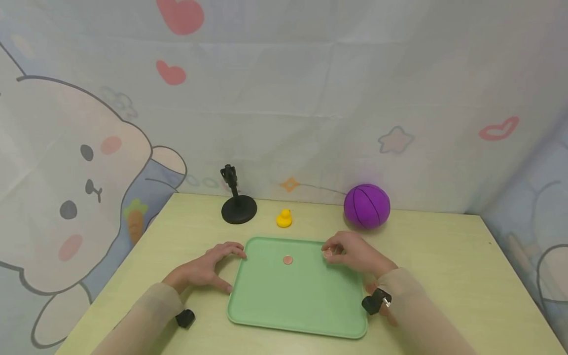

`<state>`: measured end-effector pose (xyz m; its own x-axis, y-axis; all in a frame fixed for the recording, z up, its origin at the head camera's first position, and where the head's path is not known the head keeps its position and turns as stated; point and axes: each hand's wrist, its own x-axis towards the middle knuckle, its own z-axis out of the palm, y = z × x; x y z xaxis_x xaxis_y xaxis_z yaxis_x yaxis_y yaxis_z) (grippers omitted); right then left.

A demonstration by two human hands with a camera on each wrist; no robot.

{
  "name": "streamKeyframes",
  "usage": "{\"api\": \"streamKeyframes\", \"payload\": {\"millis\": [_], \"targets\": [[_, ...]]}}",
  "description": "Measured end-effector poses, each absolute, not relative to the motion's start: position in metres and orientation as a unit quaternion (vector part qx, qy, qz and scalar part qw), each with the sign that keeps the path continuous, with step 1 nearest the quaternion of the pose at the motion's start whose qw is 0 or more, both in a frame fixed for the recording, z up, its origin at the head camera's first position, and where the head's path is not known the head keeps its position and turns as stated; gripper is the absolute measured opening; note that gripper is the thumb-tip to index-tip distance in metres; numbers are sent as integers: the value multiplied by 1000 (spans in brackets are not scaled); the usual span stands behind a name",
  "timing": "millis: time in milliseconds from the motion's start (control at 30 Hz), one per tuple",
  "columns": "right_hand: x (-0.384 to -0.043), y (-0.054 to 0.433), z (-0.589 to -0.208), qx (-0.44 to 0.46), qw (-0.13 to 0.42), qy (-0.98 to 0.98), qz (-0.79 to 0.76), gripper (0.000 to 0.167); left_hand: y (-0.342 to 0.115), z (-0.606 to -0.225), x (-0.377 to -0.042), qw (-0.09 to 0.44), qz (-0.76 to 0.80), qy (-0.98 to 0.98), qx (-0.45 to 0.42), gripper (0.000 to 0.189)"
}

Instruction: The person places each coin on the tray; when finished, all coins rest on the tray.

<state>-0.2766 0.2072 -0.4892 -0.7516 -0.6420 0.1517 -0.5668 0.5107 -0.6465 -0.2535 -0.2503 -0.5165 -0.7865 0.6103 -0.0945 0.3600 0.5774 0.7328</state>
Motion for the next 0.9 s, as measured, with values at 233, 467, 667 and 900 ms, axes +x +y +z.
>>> {"api": "streamKeyframes", "payload": {"millis": [233, 467, 667, 900], "targets": [[-279, 185, -492, -352, 56, 863, -359, 19, -252, -516, -254, 169, 368, 870, 281, 76], [-280, 168, -497, -360, 59, 863, -349, 14, -252, -516, -253, 168, 369, 870, 281, 76], [-281, 155, -501, -367, 55, 867, -331, 13, -253, -515, -253, 165, 368, 870, 282, 75], [-280, 146, -504, -357, 59, 874, -325, 16, -253, -516, -253, 168, 366, 871, 282, 76]]}}
